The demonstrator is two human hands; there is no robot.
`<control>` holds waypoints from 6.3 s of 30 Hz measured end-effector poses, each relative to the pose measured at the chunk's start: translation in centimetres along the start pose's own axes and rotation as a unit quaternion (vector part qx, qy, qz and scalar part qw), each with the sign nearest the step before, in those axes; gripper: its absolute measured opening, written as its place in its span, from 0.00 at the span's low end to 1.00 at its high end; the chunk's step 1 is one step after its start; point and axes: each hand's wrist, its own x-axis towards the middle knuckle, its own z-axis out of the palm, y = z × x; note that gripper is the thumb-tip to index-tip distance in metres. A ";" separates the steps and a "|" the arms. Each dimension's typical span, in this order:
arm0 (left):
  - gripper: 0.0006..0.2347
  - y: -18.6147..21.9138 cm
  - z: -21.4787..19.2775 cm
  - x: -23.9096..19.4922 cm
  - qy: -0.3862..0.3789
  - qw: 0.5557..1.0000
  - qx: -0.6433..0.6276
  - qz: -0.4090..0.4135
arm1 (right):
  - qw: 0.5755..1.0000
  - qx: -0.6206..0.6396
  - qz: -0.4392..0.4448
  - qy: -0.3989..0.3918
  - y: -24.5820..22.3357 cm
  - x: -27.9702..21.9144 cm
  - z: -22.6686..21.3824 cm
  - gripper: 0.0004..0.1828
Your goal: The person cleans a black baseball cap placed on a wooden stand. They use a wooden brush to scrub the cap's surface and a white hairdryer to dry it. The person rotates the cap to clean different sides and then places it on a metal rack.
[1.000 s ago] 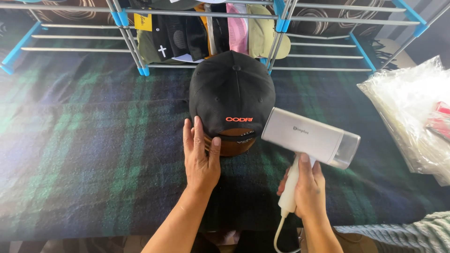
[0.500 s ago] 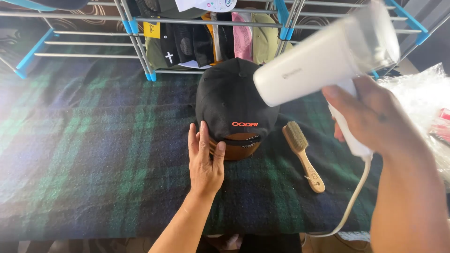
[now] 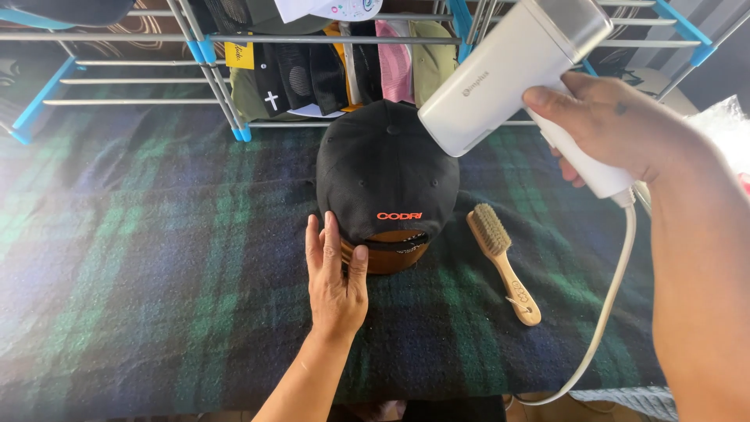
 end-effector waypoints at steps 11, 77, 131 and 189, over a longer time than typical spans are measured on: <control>0.27 0.5 0.3 0.1 0.016 1.000 0.011 0.010 | 0.954 0.298 0.037 0.011 10.3 0.2 7.3 0.26; 0.27 -0.2 -0.4 -0.1 0.002 1.000 -0.028 0.003 | 0.983 -0.077 -0.147 0.078 -1.2 -7.7 3.2 0.31; 0.25 -0.2 -0.8 -0.4 -0.002 0.999 -0.044 -0.009 | 0.837 0.507 -0.059 0.197 10.5 -10.0 21.5 0.28; 0.26 0.7 -0.9 -0.1 -0.034 0.995 -0.050 -0.077 | 0.799 0.576 0.093 0.145 9.2 -8.2 22.7 0.30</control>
